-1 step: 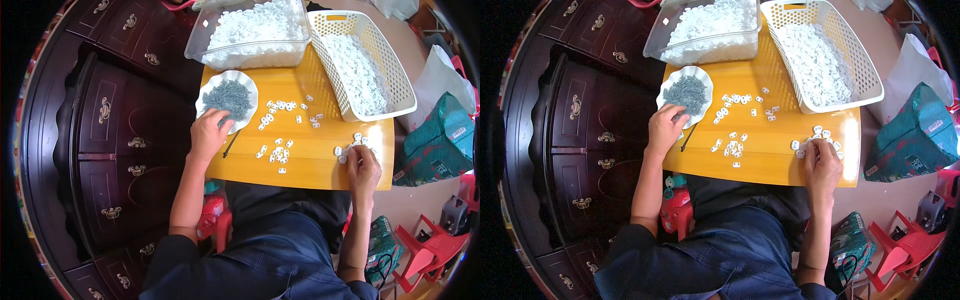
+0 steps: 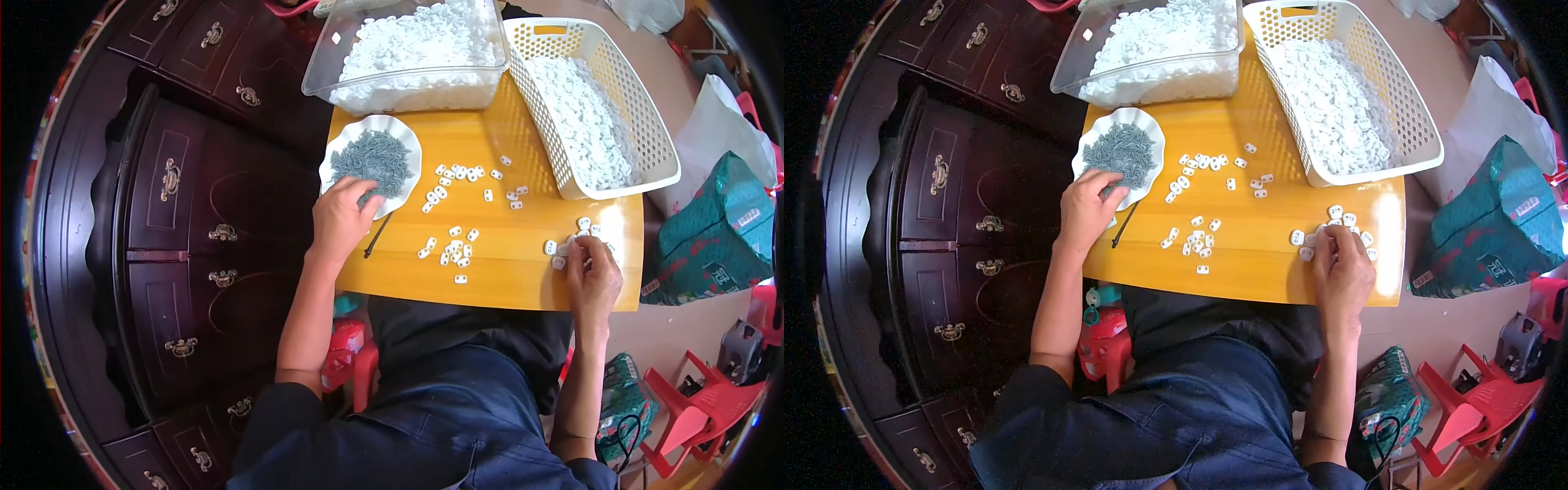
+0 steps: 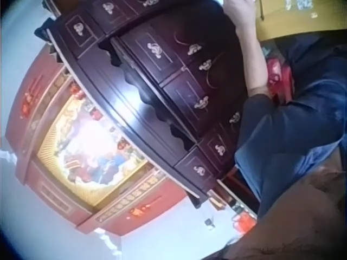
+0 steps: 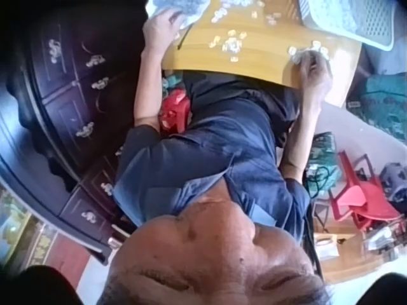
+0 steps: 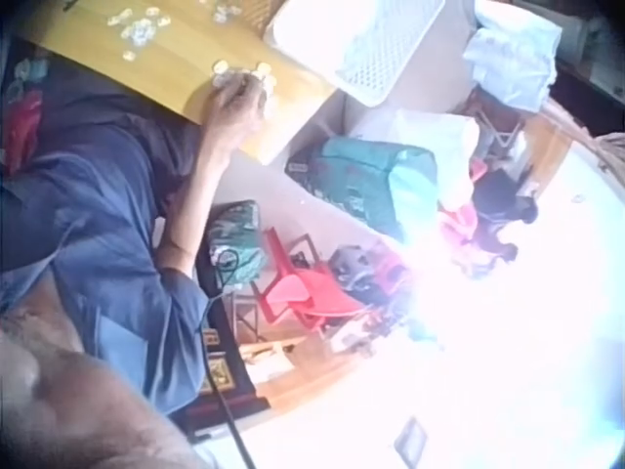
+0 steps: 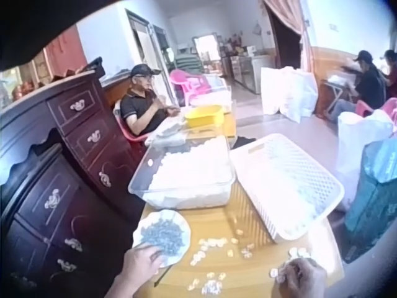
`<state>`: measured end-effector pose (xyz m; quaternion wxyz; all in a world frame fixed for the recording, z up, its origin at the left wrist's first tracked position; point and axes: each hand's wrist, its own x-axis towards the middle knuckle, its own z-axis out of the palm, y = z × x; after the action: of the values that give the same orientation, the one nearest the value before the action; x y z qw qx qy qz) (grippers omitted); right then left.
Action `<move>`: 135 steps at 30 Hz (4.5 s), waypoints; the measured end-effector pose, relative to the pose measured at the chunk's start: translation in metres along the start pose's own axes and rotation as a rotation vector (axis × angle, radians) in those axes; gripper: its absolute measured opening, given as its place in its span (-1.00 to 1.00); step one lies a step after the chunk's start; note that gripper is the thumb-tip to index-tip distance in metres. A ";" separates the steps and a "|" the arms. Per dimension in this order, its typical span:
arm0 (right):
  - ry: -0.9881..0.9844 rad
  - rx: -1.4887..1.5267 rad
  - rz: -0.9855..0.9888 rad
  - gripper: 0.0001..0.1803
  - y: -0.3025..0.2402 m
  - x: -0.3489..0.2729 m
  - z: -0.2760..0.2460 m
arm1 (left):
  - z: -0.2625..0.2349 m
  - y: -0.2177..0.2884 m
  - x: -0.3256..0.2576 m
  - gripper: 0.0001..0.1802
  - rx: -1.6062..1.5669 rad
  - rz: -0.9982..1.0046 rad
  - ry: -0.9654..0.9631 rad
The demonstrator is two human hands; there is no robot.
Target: Manually assembling small white plastic components by inserting metal pins.
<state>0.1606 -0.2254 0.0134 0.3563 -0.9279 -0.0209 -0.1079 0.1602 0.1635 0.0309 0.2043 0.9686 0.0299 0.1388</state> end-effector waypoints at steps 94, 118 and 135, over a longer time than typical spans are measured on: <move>-0.331 -0.096 -0.512 -0.46 -0.071 -0.022 0.081 | -0.004 0.056 0.008 -0.92 -0.305 0.223 -0.059; -0.203 0.120 -0.450 -0.41 -0.040 -0.017 0.053 | 0.032 0.089 0.000 -0.88 -0.215 0.353 -0.179; -0.237 0.083 -0.593 -0.77 -0.103 0.026 0.094 | 0.006 0.047 -0.059 -0.95 -0.792 -0.127 -0.147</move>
<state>0.1919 -0.0871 0.0190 0.3418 -0.8722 -0.3362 -0.0973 0.1049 0.1114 0.0293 0.5711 0.8187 0.0191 0.0573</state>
